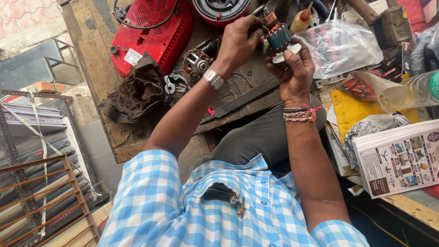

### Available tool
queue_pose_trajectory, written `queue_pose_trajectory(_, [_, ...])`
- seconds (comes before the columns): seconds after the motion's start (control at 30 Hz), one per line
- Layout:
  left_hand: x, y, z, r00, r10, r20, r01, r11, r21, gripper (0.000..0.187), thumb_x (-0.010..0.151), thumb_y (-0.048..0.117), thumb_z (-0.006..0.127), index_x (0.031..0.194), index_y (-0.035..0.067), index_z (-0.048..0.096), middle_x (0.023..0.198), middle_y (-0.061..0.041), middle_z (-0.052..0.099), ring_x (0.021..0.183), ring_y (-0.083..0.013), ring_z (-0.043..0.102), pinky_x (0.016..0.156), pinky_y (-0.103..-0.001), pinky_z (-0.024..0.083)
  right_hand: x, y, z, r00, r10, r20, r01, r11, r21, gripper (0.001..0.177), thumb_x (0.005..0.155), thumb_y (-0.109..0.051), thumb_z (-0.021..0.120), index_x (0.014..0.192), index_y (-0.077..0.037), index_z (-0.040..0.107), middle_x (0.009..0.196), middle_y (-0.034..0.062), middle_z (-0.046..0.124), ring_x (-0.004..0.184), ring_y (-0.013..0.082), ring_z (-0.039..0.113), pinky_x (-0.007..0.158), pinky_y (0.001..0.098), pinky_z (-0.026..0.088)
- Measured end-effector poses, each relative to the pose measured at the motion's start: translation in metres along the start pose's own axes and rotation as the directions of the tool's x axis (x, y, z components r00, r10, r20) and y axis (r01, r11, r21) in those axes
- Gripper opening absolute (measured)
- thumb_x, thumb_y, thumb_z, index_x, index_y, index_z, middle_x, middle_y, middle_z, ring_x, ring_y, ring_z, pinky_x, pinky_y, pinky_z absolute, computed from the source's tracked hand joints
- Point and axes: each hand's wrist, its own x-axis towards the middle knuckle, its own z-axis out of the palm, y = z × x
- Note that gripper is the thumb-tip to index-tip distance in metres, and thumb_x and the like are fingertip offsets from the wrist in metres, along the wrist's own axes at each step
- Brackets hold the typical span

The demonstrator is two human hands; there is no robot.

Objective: The person disassembles a small electric motor, removes the rotor, and uses a knife to scrape the commutator surface. They then wipe the rotor with a cloth, reinsert it into the stator, and connect the wires to reassemble the motor.

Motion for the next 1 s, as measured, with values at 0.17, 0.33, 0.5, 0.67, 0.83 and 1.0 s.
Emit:
queue_pose_trajectory(0.17, [-0.028, -0.003, 0.007, 0.989, 0.005, 0.147, 0.103, 0.684, -0.722, 0.050, 0.098, 0.022, 0.075, 0.135, -0.006, 0.056, 0.122, -0.015, 0.071, 0.109, -0.0184, 0.072, 0.096, -0.033, 0.062, 0.001, 0.007, 0.000, 0.993, 0.060, 0.104, -0.060, 0.998, -0.011, 0.053, 0.098, -0.018, 0.076, 0.141, -0.001, 0.051, 0.121, 0.0164, 0.069, 0.099, 0.0285, 0.075, 0.084, 0.0376, 0.067])
queue_pose_trajectory(0.33, [-0.042, 0.002, 0.020, 0.993, -0.065, 0.101, 0.120, 0.518, -0.847, 0.071, 0.087, 0.017, 0.083, 0.144, -0.004, 0.046, 0.119, -0.021, 0.071, 0.104, -0.0240, 0.072, 0.089, -0.033, 0.063, -0.001, 0.010, 0.011, 0.952, 0.179, 0.247, -0.190, 0.981, 0.025, 0.054, 0.101, -0.027, 0.073, 0.142, -0.004, 0.047, 0.125, 0.0102, 0.067, 0.112, 0.0222, 0.070, 0.093, 0.0402, 0.066])
queue_pose_trajectory(0.5, [-0.048, -0.006, -0.005, 0.989, -0.082, -0.121, -0.016, 0.762, -0.648, 0.068, 0.080, 0.017, 0.088, 0.138, 0.000, 0.057, 0.121, -0.015, 0.071, 0.107, -0.0236, 0.074, 0.091, -0.032, 0.064, 0.005, 0.026, 0.012, 0.969, 0.174, 0.177, -0.126, 0.958, -0.256, 0.054, 0.102, -0.041, 0.064, 0.143, -0.011, 0.047, 0.118, 0.0090, 0.071, 0.110, 0.0203, 0.072, 0.090, 0.0334, 0.065])
queue_pose_trajectory(0.67, [-0.071, -0.015, -0.061, 0.975, 0.082, -0.207, -0.116, 0.981, -0.155, 0.067, 0.080, 0.021, 0.094, 0.136, 0.003, 0.062, 0.122, -0.012, 0.072, 0.111, -0.0221, 0.073, 0.097, -0.033, 0.062, 0.025, 0.063, 0.015, 0.982, 0.055, 0.181, 0.164, 0.232, -0.959, 0.025, 0.096, -0.030, 0.070, 0.115, -0.015, 0.074, 0.099, 0.0037, 0.073, 0.090, 0.0190, 0.074, 0.074, 0.0354, 0.061])
queue_pose_trajectory(0.83, [-0.110, -0.008, -0.071, 0.985, -0.132, -0.109, 0.105, 0.969, -0.225, 0.064, 0.072, 0.020, 0.090, 0.129, 0.003, 0.065, 0.114, -0.010, 0.070, 0.101, -0.0173, 0.072, 0.086, -0.030, 0.065, 0.045, 0.091, 0.018, 0.895, 0.002, 0.446, 0.442, -0.136, -0.887, 0.024, 0.091, -0.017, 0.075, 0.115, -0.015, 0.076, 0.089, 0.0117, 0.064, 0.081, 0.0333, 0.066, 0.071, 0.0472, 0.056])
queue_pose_trajectory(1.0, [-0.118, -0.013, -0.063, 0.970, -0.209, -0.124, 0.158, 0.930, -0.332, 0.061, 0.072, 0.015, 0.091, 0.126, 0.001, 0.068, 0.112, -0.007, 0.073, 0.099, -0.0141, 0.070, 0.089, -0.027, 0.060, 0.058, 0.105, 0.017, 0.897, 0.052, 0.439, 0.439, -0.219, -0.871, 0.012, 0.091, -0.021, 0.077, 0.099, -0.014, 0.074, 0.091, 0.0117, 0.064, 0.087, 0.0343, 0.066, 0.076, 0.0467, 0.056])
